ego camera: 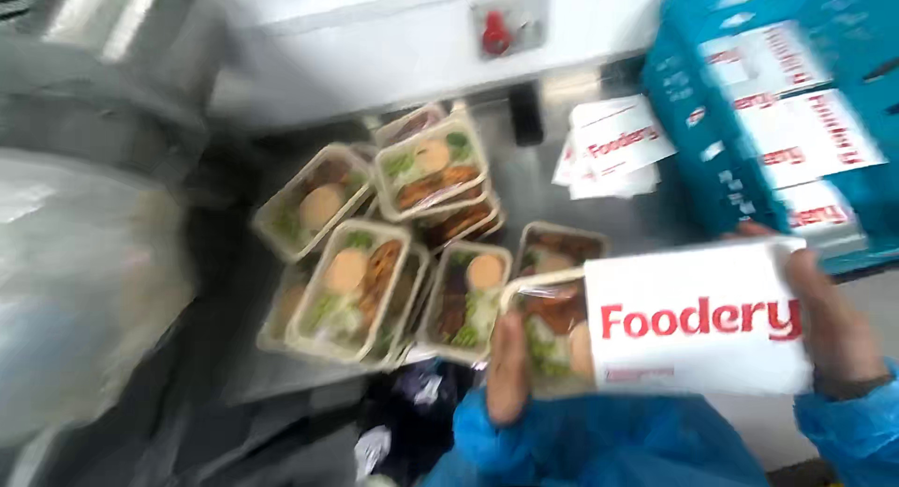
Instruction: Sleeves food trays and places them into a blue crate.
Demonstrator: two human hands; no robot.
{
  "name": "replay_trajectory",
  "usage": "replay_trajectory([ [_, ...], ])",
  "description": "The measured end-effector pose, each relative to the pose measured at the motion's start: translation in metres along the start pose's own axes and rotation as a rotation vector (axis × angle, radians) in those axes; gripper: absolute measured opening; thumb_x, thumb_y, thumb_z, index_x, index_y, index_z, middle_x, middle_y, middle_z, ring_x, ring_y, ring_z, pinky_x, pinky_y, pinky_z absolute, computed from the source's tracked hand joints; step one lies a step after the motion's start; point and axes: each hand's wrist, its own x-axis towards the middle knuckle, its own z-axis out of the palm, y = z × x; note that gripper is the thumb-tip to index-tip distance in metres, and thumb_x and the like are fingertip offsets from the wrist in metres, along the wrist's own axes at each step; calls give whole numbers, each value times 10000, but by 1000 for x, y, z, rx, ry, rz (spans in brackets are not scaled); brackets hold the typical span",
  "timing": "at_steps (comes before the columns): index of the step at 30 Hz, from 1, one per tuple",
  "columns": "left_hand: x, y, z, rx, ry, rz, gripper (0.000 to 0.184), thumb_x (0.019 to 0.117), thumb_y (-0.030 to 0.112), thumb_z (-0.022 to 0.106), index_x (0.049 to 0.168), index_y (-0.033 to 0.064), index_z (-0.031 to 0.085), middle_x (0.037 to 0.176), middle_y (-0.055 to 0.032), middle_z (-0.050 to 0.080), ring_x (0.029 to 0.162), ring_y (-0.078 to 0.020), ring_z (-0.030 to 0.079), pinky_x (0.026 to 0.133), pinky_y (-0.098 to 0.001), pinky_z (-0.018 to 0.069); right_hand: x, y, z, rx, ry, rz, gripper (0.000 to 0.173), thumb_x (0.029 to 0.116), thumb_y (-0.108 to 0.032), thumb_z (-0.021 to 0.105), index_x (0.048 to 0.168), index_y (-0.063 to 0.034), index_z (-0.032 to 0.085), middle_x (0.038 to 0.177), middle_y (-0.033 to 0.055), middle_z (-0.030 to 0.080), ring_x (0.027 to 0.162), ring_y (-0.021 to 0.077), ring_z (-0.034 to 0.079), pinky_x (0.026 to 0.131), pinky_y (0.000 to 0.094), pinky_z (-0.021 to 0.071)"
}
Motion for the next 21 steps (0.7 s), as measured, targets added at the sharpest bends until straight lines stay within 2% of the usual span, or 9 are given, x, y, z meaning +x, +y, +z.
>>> replay_trajectory([
  [3,13,0,58,-326,-153,-241,740,881,799,421,1250,182,596,1065,61,760,1021,-47,714,893,-286,606,-28,-24,12,181,-9,174,279,1017,-433,472,1097,-267,681,974,-83,755,894,12,707,781,246,610],
  [6,40,0,110,-511,-392,-331,776,763,845,534,1205,226,690,1070,15,767,1022,-101,727,897,-339,608,-7,-64,-15,171,-76,273,320,1031,-405,469,1088,-206,712,924,-9,760,813,59,725,719,255,624],
  [10,87,0,189,-142,-565,-378,1070,737,952,366,1400,118,468,1091,3,740,977,-113,731,830,-335,635,35,-100,-93,21,104,331,304,1067,-240,383,1127,-120,656,860,54,755,707,118,732,612,284,628],
  [12,114,-13,224,159,-568,-160,981,895,856,271,1576,150,311,1338,31,642,1126,-70,668,918,-323,603,55,-96,-134,-46,202,290,255,1066,-209,433,1203,-108,623,871,60,750,701,126,729,597,290,629],
  [13,136,-15,244,348,-566,73,858,1010,706,307,1619,111,203,1523,-24,475,1290,-97,557,1026,-353,533,66,-93,-158,-66,248,254,258,1057,-199,459,1250,-104,602,892,68,746,715,136,730,609,300,631],
  [14,161,-13,268,509,-528,309,784,1039,515,465,1602,32,211,1596,-136,370,1403,-203,458,1096,-423,466,73,-90,-181,-87,312,210,254,1056,-184,472,1262,-95,591,892,65,743,712,136,728,609,301,631],
  [17,228,-19,364,1047,-664,611,775,927,450,722,1470,-37,460,1583,-280,356,1471,-433,352,1181,-609,306,74,-80,-254,-154,496,76,205,1032,-119,481,1187,-83,610,863,9,739,698,91,718,622,277,627],
  [19,253,-72,444,1273,-867,657,799,855,503,783,1422,-9,549,1511,-284,454,1452,-465,370,1171,-694,262,71,-86,-300,-207,622,40,167,1033,-78,488,1154,-77,604,849,-23,728,702,50,706,638,247,620],
  [21,258,-139,504,1350,-985,745,912,787,516,839,1476,21,503,1532,-277,440,1476,-457,339,1186,-721,192,74,-94,-329,-231,741,87,133,1043,-79,496,1145,-75,581,834,-50,697,702,6,681,635,202,600],
])
